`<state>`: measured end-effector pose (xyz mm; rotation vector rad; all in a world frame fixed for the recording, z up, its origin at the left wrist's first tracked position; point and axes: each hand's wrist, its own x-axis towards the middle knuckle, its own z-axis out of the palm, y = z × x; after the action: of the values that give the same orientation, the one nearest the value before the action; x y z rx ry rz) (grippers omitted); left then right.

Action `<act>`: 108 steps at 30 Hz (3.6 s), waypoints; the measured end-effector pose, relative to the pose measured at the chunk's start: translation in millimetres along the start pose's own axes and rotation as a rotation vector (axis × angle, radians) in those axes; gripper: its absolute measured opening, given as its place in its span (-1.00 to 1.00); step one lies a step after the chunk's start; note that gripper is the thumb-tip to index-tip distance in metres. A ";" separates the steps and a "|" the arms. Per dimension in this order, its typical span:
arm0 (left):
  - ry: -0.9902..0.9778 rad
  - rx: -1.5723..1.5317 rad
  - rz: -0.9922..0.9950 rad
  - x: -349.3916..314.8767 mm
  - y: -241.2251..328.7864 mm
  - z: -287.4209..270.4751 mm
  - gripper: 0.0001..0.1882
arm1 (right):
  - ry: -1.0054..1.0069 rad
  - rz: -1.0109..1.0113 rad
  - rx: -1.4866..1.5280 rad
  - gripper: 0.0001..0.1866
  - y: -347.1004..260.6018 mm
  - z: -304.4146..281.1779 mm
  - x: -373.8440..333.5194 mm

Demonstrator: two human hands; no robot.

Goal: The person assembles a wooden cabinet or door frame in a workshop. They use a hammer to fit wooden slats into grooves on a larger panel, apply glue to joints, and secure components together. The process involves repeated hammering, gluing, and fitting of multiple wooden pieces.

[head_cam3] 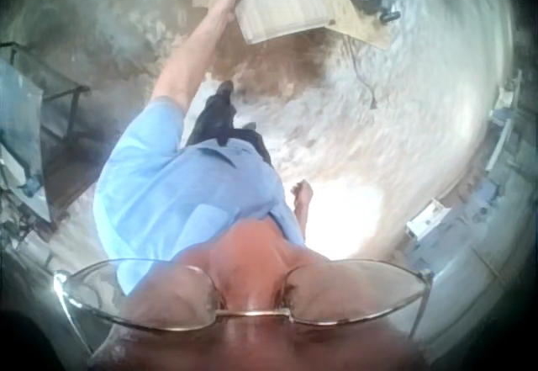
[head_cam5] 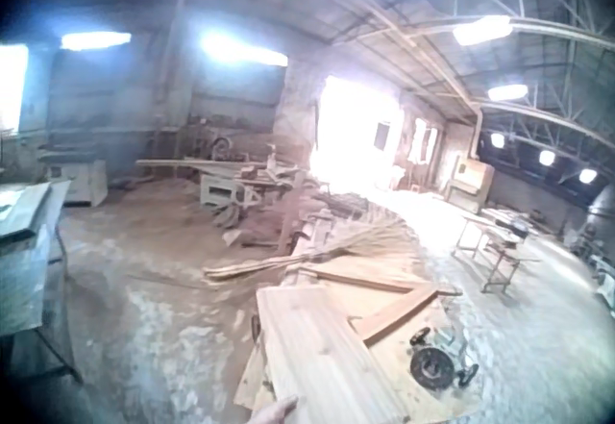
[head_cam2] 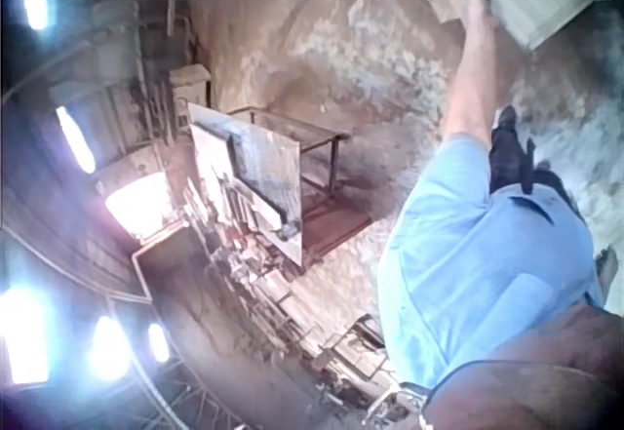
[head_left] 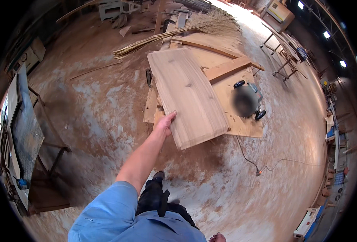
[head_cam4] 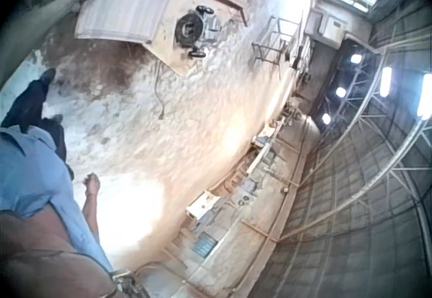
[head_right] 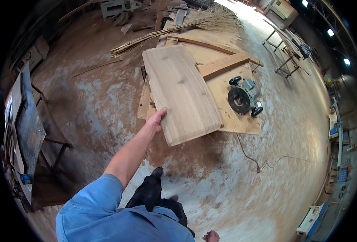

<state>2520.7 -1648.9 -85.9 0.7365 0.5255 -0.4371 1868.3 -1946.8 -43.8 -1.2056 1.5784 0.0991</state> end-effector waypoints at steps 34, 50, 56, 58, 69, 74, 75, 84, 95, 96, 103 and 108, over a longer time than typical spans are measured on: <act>0.786 -0.134 1.002 -692.3 -205.4 -186.3 -0.47 | -1.842 -0.524 -1.301 -0.25 -143.6 353.4 -307.3; 1.585 -0.506 1.229 -1099.9 -298.0 -415.6 -0.43 | -2.395 -1.217 -1.683 -0.92 262.9 254.8 -573.3; 1.655 -0.599 1.385 -1241.2 -320.3 -520.4 -0.41 | -2.750 -1.194 -1.673 -0.85 431.5 244.0 -650.0; 1.748 -0.626 1.333 -1284.0 -327.5 -544.6 -0.44 | -2.407 -0.741 -2.022 -0.86 474.9 214.7 -694.9; 1.606 -0.714 1.321 -1477.4 -397.5 -746.3 -0.84 | -2.835 -0.961 -1.864 -0.94 731.8 172.9 -800.0; 1.713 -0.748 1.224 -1571.4 -450.3 -838.2 -0.81 | -3.020 -0.972 -1.669 -0.85 846.9 129.3 -835.8; 1.985 -0.644 0.867 -1591.1 -460.1 -852.2 -0.78 | -3.013 -0.964 -1.664 -0.84 866.4 116.3 -845.1; 2.525 0.021 0.109 -1701.7 -475.2 -889.8 -0.66 | -2.665 -1.188 -2.132 -0.72 1071.7 -20.2 -952.3; 2.295 -0.602 0.207 -1823.7 -376.5 -1019.7 -0.47 | -3.329 -1.532 -1.501 -0.70 1351.4 -135.1 -969.3; 2.369 -0.640 0.207 -1829.4 -403.4 -1034.2 -0.56 | -3.363 -1.541 -1.555 -0.72 1365.0 -147.9 -965.9; 2.553 -0.752 0.282 -1883.4 -560.3 -1098.8 -0.71 | -3.641 -1.632 -1.561 -0.60 1446.2 -229.9 -980.9; 2.447 -0.841 0.653 -1957.4 -582.1 -1082.4 -0.71 | -3.721 -0.555 -2.099 -0.22 1547.9 -248.1 -1000.1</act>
<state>348.4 -880.4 93.5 0.1754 2.3720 1.5935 470.4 -724.4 52.4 -0.0524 2.5740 -1.7199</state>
